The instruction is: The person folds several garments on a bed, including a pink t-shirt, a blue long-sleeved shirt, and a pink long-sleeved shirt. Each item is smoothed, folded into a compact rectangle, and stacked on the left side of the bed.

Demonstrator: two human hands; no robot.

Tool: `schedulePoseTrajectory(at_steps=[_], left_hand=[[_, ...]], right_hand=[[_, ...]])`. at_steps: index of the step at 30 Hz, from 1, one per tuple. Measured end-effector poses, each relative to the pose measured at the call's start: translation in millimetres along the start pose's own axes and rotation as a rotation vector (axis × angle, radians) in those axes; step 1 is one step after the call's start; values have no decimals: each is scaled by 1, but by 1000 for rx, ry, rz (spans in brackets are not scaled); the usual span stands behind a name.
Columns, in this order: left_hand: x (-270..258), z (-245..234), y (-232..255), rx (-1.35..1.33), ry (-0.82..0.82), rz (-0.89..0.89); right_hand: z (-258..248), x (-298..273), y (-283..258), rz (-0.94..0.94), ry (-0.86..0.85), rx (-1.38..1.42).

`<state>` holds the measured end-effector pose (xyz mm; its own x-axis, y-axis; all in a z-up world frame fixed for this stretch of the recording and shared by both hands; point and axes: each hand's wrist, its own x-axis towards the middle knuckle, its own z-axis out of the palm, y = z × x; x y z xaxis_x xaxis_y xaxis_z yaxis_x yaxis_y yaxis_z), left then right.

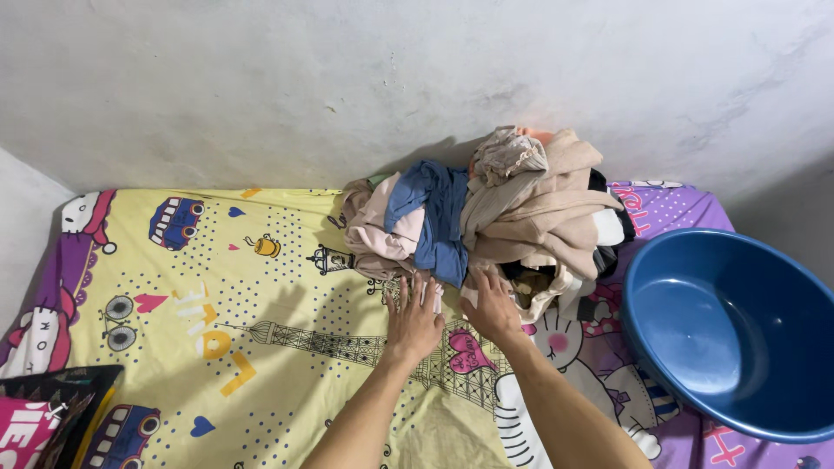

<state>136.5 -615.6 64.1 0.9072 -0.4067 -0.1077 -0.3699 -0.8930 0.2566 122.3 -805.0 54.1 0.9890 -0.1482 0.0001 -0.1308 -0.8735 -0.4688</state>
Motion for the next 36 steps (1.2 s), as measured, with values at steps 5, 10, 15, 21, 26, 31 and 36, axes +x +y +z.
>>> schedulePoseTrajectory(at_steps=[5, 10, 15, 21, 26, 31, 36], left_hand=[[-5, 16, -9, -56, -35, -24], [-26, 8, -32, -92, -114, -71], [-34, -1, -57, -150, -140, -153], [-11, 17, -76, -279, -57, -232], [28, 16, -68, -827, 89, -435], [25, 21, -42, -1405, -67, -763], [-28, 38, -29, -1416, 231, -610]], right_hand=[[45, 57, 11, 7, 38, 64], [86, 114, 17, 165, 23, 270], [97, 155, 23, 235, -75, 341], [70, 132, -8, 82, -114, 363], [34, 17, -55, -111, -43, 530], [13, -107, -83, -88, -234, 670], [39, -183, -68, -276, -438, 725]])
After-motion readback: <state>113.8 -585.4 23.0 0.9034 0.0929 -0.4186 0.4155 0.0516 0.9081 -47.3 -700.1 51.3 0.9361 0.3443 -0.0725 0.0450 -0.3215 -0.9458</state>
